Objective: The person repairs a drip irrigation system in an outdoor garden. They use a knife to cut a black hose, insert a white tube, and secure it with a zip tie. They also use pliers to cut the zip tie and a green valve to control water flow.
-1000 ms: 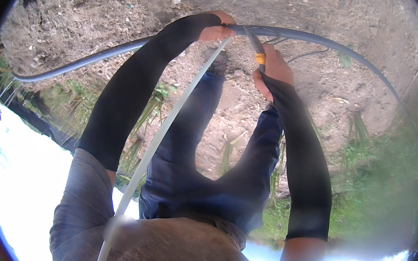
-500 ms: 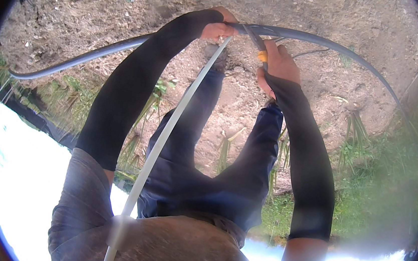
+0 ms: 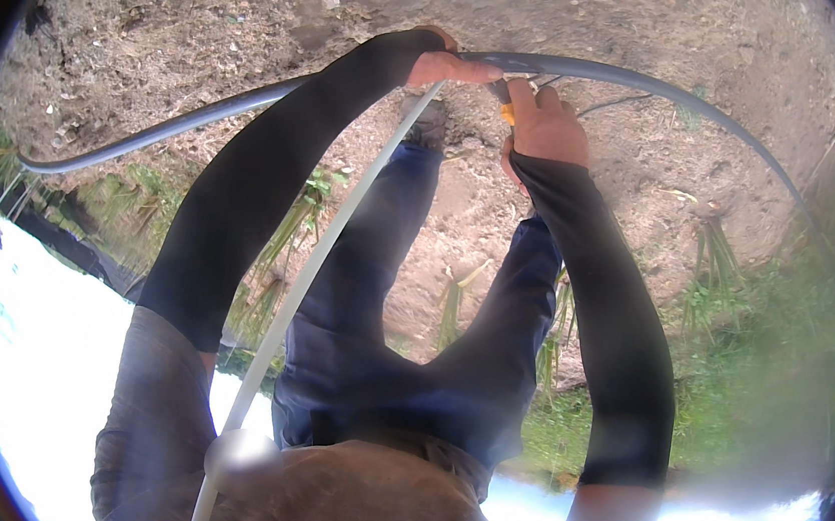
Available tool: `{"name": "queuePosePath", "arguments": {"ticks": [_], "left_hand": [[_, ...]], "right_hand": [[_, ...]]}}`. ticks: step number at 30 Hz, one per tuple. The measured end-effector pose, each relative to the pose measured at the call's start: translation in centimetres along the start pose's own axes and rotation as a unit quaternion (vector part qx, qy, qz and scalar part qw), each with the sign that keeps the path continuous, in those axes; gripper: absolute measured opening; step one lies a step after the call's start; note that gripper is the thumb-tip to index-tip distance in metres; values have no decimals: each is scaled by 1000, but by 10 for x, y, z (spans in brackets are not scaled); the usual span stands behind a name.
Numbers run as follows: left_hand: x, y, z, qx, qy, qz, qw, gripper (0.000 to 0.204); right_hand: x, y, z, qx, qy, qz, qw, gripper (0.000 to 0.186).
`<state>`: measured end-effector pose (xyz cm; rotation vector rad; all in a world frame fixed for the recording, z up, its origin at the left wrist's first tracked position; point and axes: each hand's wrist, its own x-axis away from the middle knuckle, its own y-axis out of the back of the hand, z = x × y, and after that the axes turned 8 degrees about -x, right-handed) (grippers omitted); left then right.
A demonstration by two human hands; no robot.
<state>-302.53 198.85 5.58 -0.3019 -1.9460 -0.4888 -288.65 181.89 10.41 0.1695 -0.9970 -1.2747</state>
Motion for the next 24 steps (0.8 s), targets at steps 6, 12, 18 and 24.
{"name": "queuePosePath", "arguments": {"ticks": [6, 12, 18, 24], "left_hand": [[-37, -11, 34, 48, -114, 81, 989, 66], [26, 29, -13, 194, 30, 50, 979, 69], [14, 17, -10, 237, 15, 26, 971, 66], [5, 7, -4, 191, 23, -47, 980, 65]], "right_hand": [[-3, 2, 1, 6, 35, -31, 999, 55], [-5, 10, 0, 13, 32, -23, 999, 57], [-6, 3, 2, 6, 3, -16, 1000, 56], [-9, -3, 1, 15, -2, -12, 1000, 55]]}}
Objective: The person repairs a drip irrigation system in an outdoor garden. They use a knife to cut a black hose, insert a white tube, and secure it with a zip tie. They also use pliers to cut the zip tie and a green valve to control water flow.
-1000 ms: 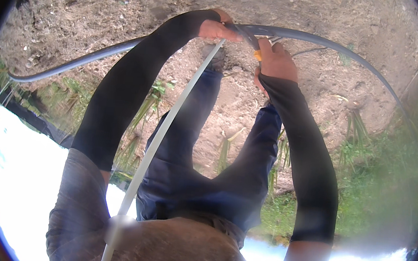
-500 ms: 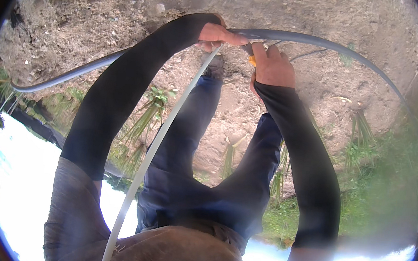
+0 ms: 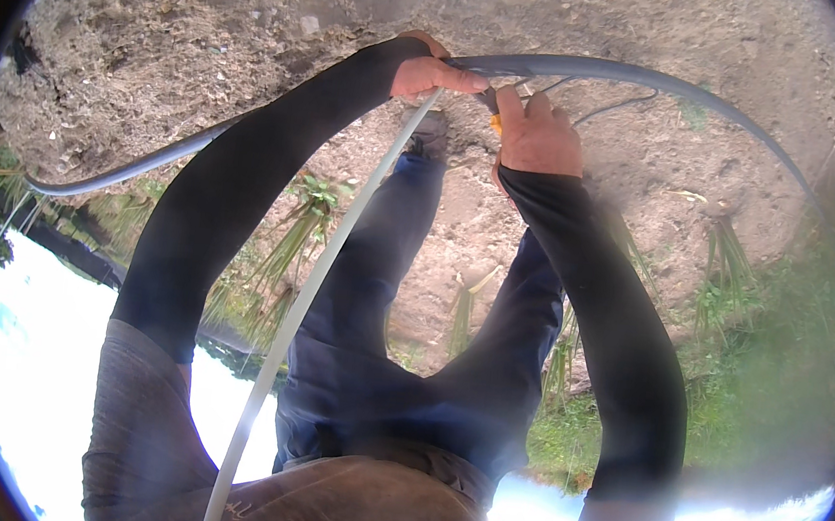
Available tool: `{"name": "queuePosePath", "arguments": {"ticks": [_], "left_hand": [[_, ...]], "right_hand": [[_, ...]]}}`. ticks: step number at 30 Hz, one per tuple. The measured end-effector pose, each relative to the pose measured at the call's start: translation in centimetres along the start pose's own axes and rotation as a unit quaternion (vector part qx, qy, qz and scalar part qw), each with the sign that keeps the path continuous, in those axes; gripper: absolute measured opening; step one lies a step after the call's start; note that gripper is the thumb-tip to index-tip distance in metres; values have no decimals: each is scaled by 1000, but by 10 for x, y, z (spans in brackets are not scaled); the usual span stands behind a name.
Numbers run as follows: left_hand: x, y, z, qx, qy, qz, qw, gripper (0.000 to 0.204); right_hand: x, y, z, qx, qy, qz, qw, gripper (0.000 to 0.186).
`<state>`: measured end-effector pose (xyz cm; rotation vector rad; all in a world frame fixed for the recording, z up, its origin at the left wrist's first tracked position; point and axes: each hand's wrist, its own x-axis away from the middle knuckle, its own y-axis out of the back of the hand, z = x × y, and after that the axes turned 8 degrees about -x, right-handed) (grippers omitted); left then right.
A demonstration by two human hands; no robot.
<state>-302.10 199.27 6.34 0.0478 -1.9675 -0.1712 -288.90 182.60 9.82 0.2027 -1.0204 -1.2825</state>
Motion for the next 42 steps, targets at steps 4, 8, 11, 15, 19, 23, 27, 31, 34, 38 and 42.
{"name": "queuePosePath", "arguments": {"ticks": [4, 8, 11, 15, 19, 23, 27, 31, 34, 38, 42], "left_hand": [[-5, -3, 8, -43, 15, -34, 998, 66], [-3, -3, 7, -30, 32, -36, 998, 66], [-3, -4, 10, -31, 34, -36, 998, 66], [-6, -8, 14, -25, 13, -55, 998, 65], [1, 0, 6, -45, 15, -42, 998, 64], [-6, -5, 10, -57, 32, -51, 997, 63], [9, 6, -9, -74, 42, -22, 996, 59], [5, 0, 6, -127, -66, -41, 989, 54], [1, 0, 30, -76, -118, -38, 989, 51], [11, -6, 28, -114, -131, -87, 981, 43], [10, -16, 31, -158, -124, -128, 971, 38]], "right_hand": [[-1, 0, 1, 4, -6, 4, 1000, 54], [-2, -2, 2, 15, -17, 10, 1000, 53], [-2, -5, 2, 12, -8, -8, 1000, 53], [-3, -15, -2, 16, -3, -21, 1000, 53], [-4, -16, -1, 26, -5, -34, 999, 51], [-3, -24, -3, 37, -4, -58, 998, 52], [-3, -30, -3, 70, -15, -84, 994, 45], [-2, -46, -9, 101, 32, -247, 963, 32], [22, -55, -6, 44, 6, -239, 970, 33], [63, -67, -2, -243, -156, -114, 951, 45], [87, -79, -15, -301, -177, -97, 932, 42]]}}
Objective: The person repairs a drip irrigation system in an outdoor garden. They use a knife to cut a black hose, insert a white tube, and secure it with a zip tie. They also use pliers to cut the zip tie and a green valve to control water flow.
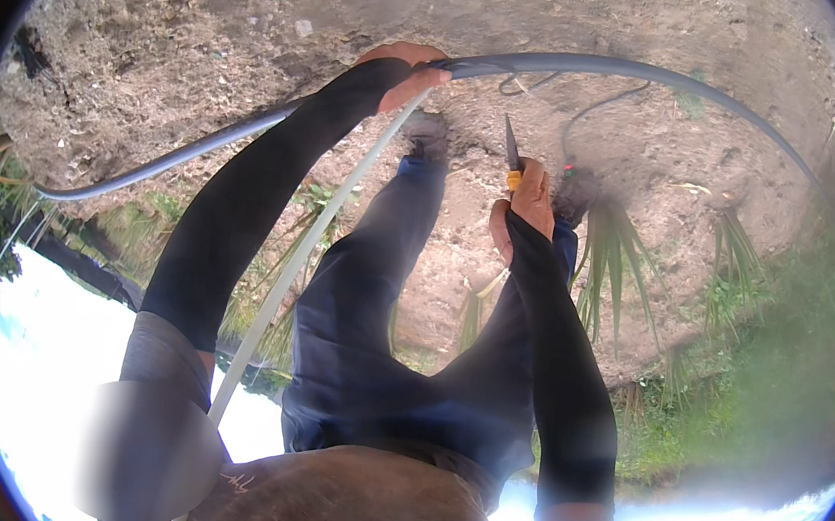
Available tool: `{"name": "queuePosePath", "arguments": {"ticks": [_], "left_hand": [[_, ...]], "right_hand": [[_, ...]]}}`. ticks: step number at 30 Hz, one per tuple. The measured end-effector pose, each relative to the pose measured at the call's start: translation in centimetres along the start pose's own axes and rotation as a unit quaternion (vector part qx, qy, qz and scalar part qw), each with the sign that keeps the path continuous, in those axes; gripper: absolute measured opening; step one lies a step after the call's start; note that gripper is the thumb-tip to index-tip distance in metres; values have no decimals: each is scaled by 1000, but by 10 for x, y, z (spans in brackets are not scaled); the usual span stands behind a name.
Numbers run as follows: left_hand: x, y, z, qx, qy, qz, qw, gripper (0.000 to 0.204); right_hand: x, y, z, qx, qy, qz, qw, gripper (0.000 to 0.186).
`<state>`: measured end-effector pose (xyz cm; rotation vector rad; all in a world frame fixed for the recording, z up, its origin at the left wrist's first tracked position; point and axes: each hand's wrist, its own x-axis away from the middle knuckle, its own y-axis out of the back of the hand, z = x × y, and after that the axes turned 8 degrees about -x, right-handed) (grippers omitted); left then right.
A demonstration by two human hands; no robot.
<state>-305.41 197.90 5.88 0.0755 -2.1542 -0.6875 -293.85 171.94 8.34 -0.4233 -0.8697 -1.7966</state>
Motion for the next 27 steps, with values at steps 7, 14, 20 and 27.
{"name": "queuePosePath", "arguments": {"ticks": [7, 14, 20, 27], "left_hand": [[-6, 1, 11, 201, 1, 55, 978, 27], [-8, 4, 23, 216, -7, 77, 973, 39], [25, 8, -10, 80, 42, -226, 970, 34], [140, -68, -67, 484, 258, -173, 818, 25]], "right_hand": [[11, 21, -10, -74, -61, 17, 995, 37], [18, 26, -53, -256, -53, 38, 964, 41], [30, 44, -13, -571, -111, 73, 810, 49], [40, 32, 20, -507, -84, 95, 852, 49]]}}
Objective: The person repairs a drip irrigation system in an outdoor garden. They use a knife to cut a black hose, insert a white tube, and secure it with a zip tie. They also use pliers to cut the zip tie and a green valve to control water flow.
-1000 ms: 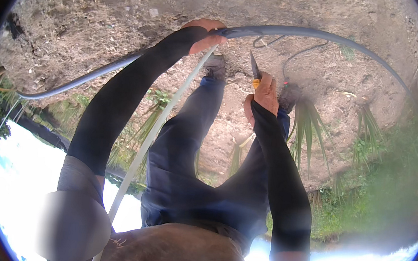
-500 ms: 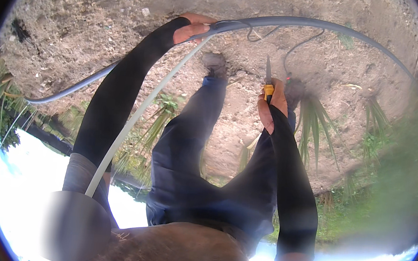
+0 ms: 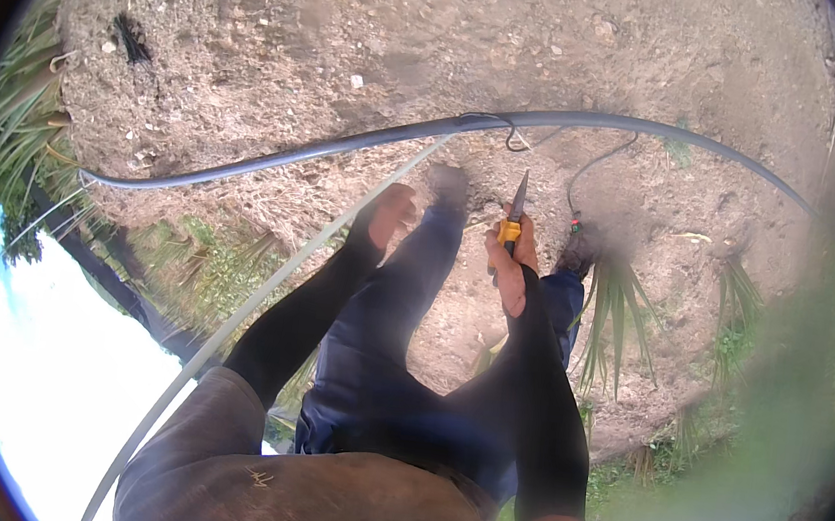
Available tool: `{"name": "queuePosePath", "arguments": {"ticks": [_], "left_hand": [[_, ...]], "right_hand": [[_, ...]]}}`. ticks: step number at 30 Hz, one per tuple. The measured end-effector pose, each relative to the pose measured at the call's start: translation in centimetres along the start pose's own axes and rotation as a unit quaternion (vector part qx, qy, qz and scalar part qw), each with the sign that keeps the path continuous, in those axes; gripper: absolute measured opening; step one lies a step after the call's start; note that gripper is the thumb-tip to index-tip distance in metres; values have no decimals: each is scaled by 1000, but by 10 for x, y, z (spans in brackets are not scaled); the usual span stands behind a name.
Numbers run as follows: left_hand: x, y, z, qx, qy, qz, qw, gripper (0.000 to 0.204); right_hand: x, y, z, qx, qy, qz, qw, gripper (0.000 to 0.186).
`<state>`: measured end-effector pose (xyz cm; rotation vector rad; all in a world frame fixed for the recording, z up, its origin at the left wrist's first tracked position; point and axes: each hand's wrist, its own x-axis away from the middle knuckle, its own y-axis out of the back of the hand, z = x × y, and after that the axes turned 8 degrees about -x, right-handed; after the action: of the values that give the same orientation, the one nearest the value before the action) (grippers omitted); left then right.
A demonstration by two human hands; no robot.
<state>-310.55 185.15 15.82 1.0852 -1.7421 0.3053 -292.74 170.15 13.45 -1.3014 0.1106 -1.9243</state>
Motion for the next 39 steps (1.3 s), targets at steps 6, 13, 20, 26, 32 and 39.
{"name": "queuePosePath", "arguments": {"ticks": [6, 13, 20, 26, 32, 39], "left_hand": [[90, -55, 1, 220, -35, 254, 941, 64], [140, 2, 58, 206, 27, 195, 959, 51], [154, 184, -40, 55, -122, -48, 990, 67], [33, 283, -231, -264, -363, -376, 810, 69], [-44, 304, -317, -496, -198, -502, 680, 61], [-17, 264, -291, -496, -442, -512, 544, 46]], "right_hand": [[37, -51, 37, 333, 2, 60, 941, 67], [70, -30, 36, 310, -77, 434, 843, 54], [-127, 18, 29, 219, 113, 24, 969, 78], [-209, 31, -11, 239, 174, 31, 955, 69], [-202, -5, -9, 461, 268, 49, 844, 43], [-123, -37, 48, 525, 228, -19, 820, 16]]}}
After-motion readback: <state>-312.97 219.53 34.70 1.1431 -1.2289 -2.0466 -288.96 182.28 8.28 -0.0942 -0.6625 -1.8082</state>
